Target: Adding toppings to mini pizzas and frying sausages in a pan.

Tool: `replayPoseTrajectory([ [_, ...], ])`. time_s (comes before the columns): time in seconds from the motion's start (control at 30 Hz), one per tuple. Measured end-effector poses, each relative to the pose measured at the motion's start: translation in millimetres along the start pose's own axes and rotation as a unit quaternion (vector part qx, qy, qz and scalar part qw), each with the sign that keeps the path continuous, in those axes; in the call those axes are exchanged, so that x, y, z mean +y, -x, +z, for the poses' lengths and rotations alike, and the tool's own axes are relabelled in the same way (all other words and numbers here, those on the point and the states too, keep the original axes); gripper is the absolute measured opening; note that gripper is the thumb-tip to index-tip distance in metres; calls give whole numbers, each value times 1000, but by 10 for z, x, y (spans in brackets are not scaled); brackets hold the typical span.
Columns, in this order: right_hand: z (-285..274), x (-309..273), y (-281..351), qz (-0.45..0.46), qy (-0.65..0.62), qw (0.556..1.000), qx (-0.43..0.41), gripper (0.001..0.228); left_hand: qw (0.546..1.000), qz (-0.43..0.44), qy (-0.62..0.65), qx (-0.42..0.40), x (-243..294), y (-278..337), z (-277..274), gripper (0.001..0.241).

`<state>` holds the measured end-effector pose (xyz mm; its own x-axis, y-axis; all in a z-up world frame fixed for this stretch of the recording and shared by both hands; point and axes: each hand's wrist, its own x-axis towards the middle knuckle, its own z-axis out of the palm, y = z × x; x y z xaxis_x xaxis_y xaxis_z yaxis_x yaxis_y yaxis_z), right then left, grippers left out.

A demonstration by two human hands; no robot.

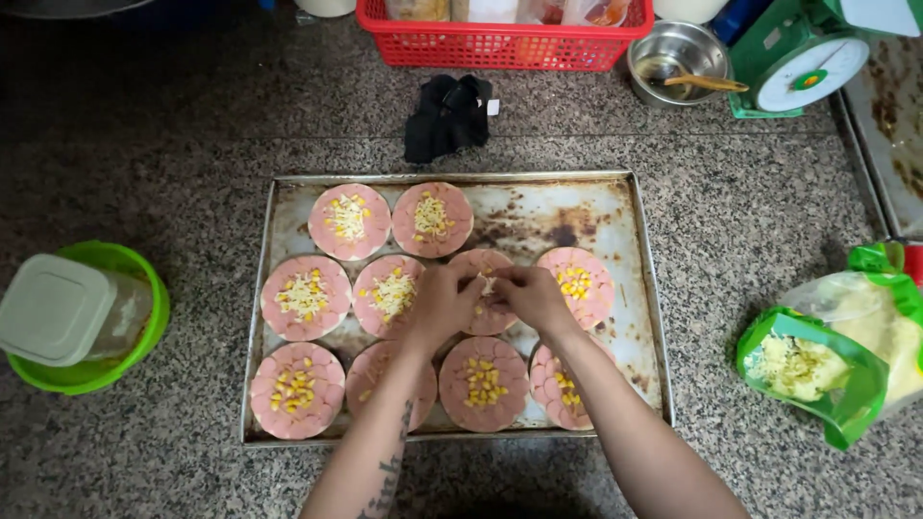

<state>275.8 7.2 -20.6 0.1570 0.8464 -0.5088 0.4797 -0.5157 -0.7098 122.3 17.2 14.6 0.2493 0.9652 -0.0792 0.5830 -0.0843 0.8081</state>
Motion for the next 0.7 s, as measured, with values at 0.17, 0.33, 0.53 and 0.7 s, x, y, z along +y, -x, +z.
replayPoseTrajectory([
  [0.17,-38,-205,226,-12,-24,999,-20,34,999,1,46,0,46,29,-42,17],
  [0.33,4,-68,91,-23,-22,999,-11,34,998,-5,57,19,75,51,-25,17],
  [0.53,-133,-195,197,-33,63,997,8,26,999,-11,46,15,16,33,-19,17],
  [0.7,-60,-93,104,-56,77,995,26,26,997,38,73,-3,614,146,-327,24],
])
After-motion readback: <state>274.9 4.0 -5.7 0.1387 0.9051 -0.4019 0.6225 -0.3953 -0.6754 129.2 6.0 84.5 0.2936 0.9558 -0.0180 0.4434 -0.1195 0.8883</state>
